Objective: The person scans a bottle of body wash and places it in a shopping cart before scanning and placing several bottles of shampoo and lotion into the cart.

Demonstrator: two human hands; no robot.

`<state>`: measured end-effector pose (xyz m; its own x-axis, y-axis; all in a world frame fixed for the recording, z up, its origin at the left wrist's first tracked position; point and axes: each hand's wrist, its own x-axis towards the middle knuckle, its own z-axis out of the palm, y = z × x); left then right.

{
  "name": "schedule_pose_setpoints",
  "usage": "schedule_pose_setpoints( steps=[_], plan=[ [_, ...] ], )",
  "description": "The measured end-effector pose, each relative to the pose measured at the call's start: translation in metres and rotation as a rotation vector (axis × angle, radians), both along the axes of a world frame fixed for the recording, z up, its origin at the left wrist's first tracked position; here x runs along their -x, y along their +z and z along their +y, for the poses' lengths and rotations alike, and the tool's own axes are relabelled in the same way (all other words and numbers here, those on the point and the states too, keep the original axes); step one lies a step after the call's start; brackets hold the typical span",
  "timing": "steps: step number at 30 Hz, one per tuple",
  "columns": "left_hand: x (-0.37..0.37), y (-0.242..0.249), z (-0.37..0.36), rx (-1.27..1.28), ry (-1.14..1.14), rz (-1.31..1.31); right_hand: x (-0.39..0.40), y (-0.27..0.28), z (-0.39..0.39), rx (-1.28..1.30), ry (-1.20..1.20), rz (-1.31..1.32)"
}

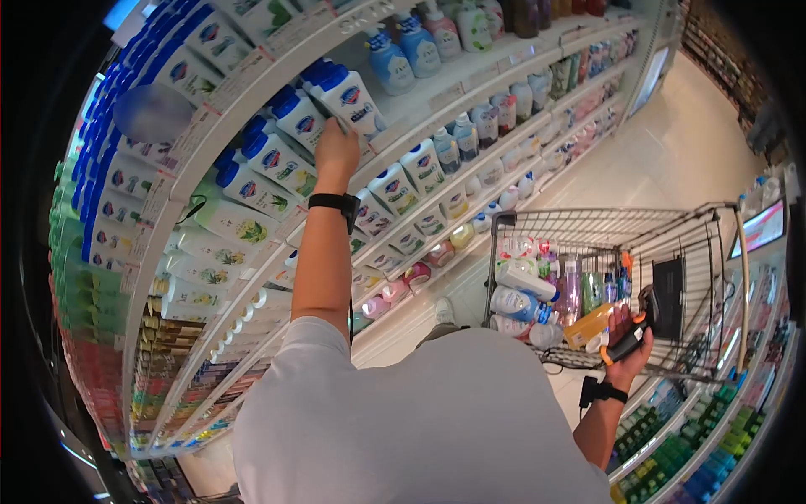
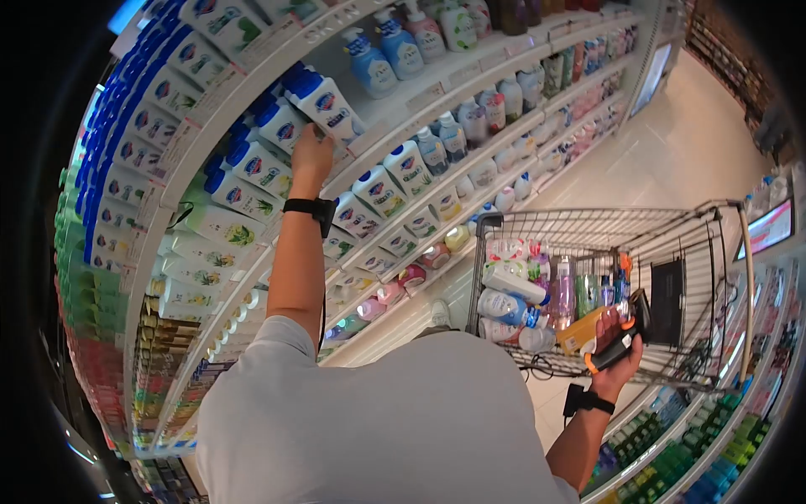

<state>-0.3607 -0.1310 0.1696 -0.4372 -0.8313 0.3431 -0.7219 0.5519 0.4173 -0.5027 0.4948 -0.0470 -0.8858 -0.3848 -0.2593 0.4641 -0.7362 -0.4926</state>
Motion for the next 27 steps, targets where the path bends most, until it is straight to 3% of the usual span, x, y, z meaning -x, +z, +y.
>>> schedule_pose_setpoints(
  steps=[2,4,10,11,13,14,16,20,27],
  plan=[
    [-0.001,-0.011,0.036,0.211,-0.174,0.214,-0.003,0.003,0.006,0.008,-0.024,-0.04],
    [0.011,-0.029,0.084,0.104,-0.363,0.344,-0.008,0.012,0.009,0.0,-0.052,-0.025],
    [0.058,-0.153,0.203,-0.249,-1.03,-0.114,-0.026,0.038,0.009,-0.142,-0.149,-0.072],
    [0.072,-0.206,0.23,-0.25,-1.254,-0.273,-0.038,0.041,0.016,-0.149,-0.146,-0.064],
    [0.091,-0.227,0.262,-0.312,-1.273,-0.678,-0.05,0.05,0.017,-0.149,-0.124,-0.008],
    [0.098,-0.238,0.272,-0.319,-1.297,-0.68,-0.057,0.057,0.018,-0.167,-0.112,0.041],
    [0.109,-0.269,0.286,-0.126,-1.27,-0.978,-0.072,0.073,0.023,-0.236,-0.125,0.098],
    [0.121,-0.328,0.281,-0.112,-1.195,-1.124,-0.103,0.089,0.046,-0.337,-0.197,0.057],
    [0.139,-0.312,0.257,-0.311,-1.281,-1.198,-0.114,0.088,0.059,-0.311,-0.241,0.033]
  ],
)
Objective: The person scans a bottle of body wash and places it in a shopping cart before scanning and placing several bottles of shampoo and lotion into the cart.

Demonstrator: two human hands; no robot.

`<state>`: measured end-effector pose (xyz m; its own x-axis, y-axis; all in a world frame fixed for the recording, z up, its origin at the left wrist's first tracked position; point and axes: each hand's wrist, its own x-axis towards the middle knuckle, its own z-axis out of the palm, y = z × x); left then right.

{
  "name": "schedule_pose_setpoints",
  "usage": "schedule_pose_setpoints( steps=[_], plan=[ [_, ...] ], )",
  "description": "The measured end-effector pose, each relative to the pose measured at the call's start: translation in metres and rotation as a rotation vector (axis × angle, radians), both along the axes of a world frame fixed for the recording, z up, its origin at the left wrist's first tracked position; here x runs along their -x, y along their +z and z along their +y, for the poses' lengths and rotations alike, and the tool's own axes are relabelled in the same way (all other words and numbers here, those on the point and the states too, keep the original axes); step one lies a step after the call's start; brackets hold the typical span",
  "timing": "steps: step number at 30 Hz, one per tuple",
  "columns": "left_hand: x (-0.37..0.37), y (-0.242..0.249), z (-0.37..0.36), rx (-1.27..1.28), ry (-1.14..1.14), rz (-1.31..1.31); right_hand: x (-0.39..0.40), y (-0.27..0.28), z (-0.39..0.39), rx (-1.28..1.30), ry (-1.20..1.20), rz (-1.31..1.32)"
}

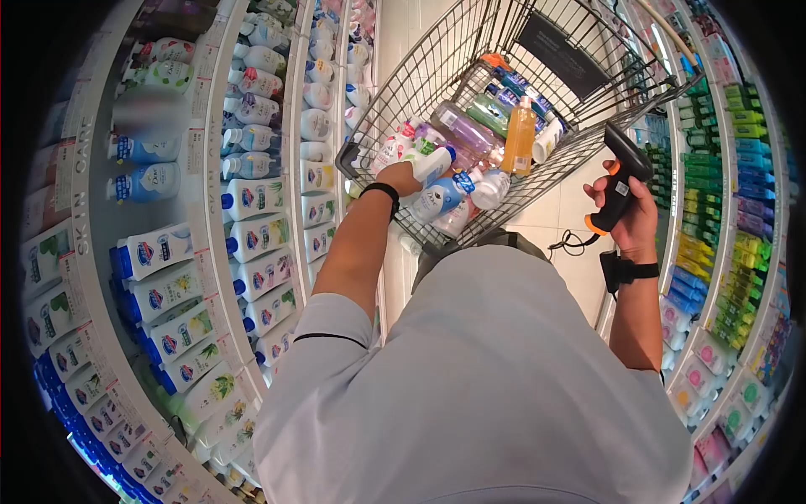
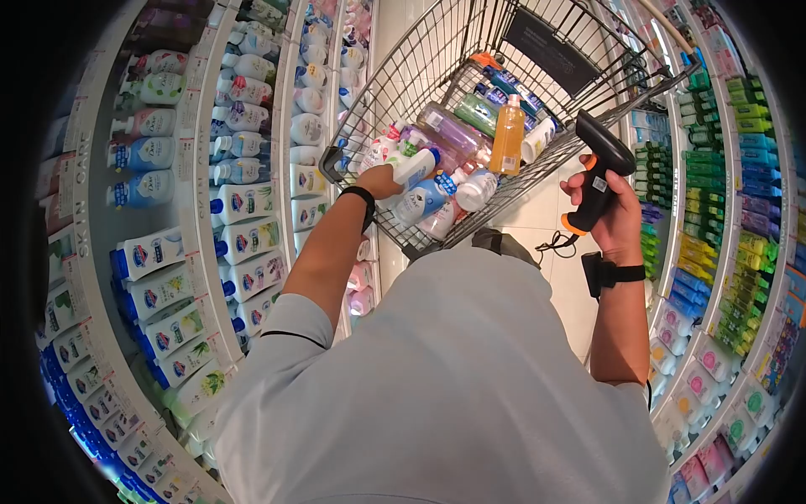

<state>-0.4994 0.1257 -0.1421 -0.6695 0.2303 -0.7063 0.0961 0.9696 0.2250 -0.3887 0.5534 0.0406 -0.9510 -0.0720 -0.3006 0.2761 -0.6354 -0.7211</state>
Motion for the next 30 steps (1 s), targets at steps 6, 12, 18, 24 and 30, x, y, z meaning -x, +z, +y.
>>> schedule_pose_setpoints(
  steps=[6,12,18,24,30],
  plan=[
    [-0.023,0.083,-0.025,-0.646,0.54,-0.297,0.035,-0.018,-0.028,0.189,0.231,0.066],
    [-0.081,0.201,0.015,-1.458,0.82,-0.345,0.067,0.008,-0.094,0.342,0.311,0.109],
    [-0.096,0.214,0.045,-1.708,0.694,-0.152,0.085,0.038,-0.14,0.468,0.503,0.186],
    [-0.097,0.219,0.056,-1.402,0.75,0.347,0.071,0.055,-0.175,0.332,0.545,0.208],
    [-0.102,0.214,0.038,-1.876,0.945,-0.111,0.06,0.068,-0.197,0.335,0.66,0.29]
  ],
)
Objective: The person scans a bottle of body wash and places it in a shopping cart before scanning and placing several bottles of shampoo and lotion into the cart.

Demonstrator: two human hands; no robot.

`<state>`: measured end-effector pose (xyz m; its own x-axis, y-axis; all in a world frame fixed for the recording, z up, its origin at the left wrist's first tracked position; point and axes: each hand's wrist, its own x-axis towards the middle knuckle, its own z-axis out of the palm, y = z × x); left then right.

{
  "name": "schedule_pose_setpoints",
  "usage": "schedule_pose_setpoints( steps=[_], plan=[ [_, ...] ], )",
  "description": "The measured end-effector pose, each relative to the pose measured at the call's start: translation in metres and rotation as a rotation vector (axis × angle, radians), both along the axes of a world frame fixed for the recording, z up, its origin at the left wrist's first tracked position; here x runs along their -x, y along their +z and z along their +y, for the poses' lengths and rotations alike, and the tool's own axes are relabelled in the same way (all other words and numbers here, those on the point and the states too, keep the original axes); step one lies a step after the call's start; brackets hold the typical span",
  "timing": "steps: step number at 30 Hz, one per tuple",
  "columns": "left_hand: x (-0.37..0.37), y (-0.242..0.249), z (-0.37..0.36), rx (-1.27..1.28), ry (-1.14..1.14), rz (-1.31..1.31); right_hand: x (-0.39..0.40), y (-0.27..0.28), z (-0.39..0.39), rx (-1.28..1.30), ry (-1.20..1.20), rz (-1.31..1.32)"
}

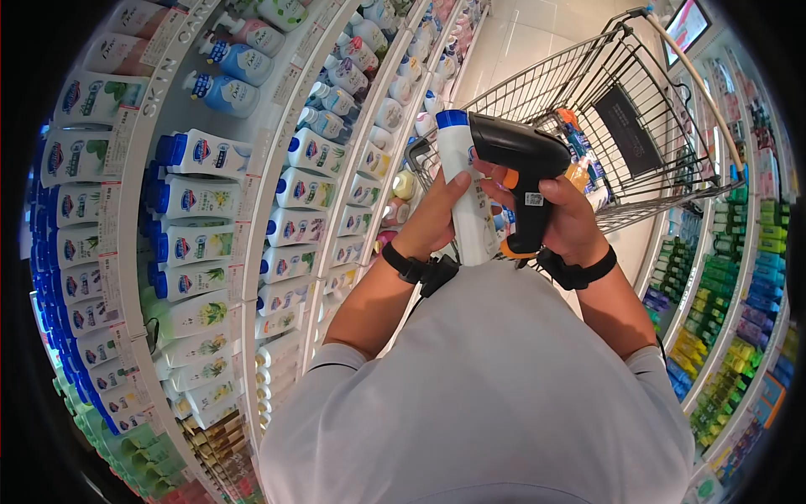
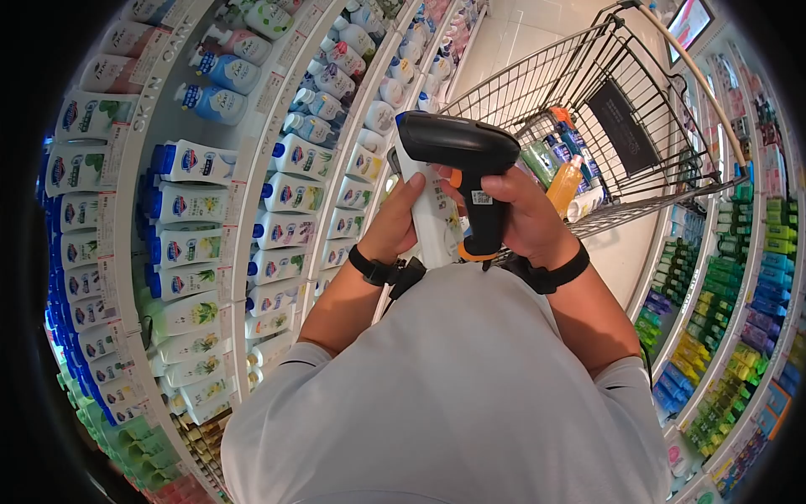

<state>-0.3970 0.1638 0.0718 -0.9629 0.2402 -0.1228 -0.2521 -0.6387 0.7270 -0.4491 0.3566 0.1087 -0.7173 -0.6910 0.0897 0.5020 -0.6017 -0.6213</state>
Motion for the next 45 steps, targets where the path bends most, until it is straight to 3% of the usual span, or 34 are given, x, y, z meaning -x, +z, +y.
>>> schedule_pose_setpoints(
  steps=[1,3,12,27,38,45],
  plan=[
    [0.0,0.004,-0.001,0.002,0.0,-0.002,-0.001,0.002,-0.001,-0.009,0.021,-0.014],
    [-0.001,0.01,-0.004,-0.313,0.011,-0.077,0.002,0.002,-0.002,0.009,0.041,-0.033],
    [0.003,0.023,-0.038,-0.092,0.222,0.055,0.007,-0.017,0.01,0.022,0.05,-0.081],
    [-0.013,0.033,-0.059,-0.106,0.475,0.139,0.005,-0.029,-0.011,-0.14,0.354,-0.152],
    [-0.044,0.041,-0.07,-0.063,0.585,0.157,0.004,-0.025,-0.037,-0.205,0.394,-0.142],
    [-0.072,0.068,-0.096,0.447,0.524,0.016,0.004,-0.037,-0.049,-0.184,0.439,-0.143]
  ],
)
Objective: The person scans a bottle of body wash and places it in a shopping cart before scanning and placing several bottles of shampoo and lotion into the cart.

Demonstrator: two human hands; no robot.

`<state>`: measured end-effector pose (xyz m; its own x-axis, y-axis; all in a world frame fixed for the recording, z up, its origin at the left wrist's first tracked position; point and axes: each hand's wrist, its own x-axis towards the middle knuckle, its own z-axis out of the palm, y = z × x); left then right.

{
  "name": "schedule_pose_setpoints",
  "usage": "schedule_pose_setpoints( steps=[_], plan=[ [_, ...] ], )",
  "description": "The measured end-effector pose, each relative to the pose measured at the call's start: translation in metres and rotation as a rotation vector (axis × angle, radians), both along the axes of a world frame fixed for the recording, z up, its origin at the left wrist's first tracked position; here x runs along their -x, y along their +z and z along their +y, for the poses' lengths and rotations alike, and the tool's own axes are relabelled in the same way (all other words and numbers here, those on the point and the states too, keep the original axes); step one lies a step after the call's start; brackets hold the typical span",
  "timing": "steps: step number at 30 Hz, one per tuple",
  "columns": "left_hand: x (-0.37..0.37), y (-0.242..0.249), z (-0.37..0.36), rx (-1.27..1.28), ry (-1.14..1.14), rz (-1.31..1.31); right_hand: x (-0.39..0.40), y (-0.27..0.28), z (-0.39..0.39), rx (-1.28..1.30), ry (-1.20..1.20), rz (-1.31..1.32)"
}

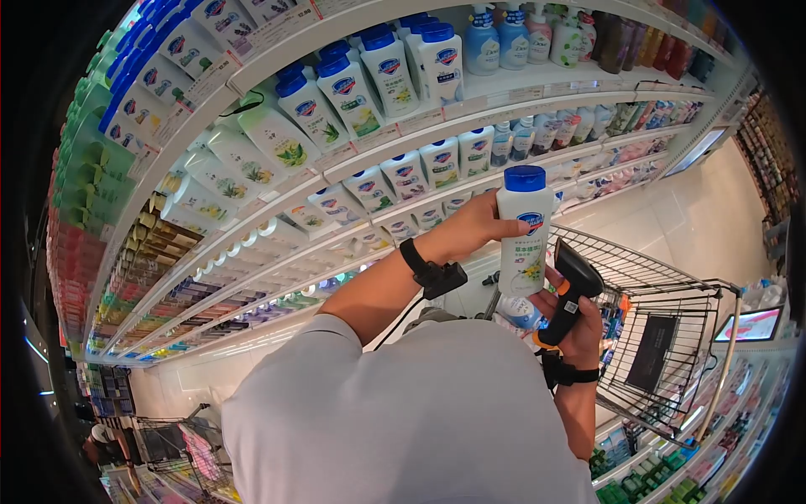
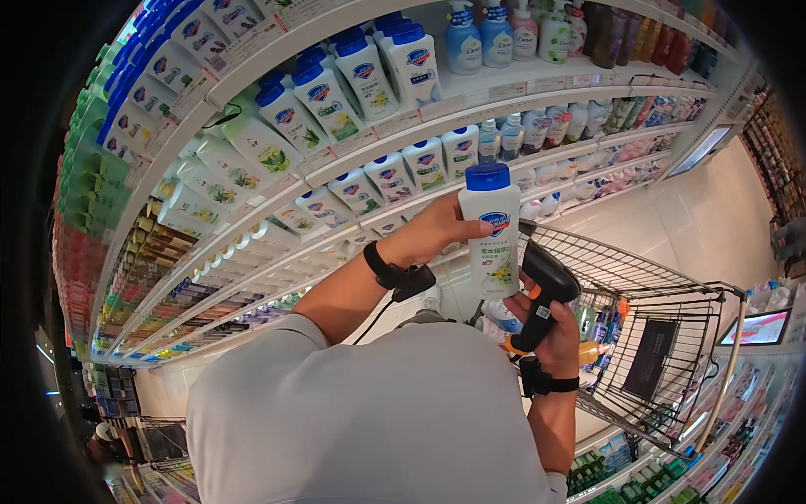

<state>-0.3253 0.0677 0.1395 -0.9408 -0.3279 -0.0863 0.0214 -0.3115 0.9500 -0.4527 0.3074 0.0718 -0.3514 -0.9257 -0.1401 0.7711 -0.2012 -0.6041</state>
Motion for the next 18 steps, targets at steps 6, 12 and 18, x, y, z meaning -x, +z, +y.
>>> schedule_pose_setpoints(
  steps=[6,12,18],
  plan=[
    [-0.028,0.033,-0.045,0.277,0.294,0.088,0.001,0.002,-0.005,0.084,-0.02,0.024],
    [-0.055,0.076,-0.119,0.725,0.674,0.213,0.008,-0.008,0.01,0.076,-0.082,0.002],
    [-0.058,0.085,-0.175,1.066,0.764,0.17,0.012,-0.014,0.019,0.082,-0.132,0.011]
  ],
)
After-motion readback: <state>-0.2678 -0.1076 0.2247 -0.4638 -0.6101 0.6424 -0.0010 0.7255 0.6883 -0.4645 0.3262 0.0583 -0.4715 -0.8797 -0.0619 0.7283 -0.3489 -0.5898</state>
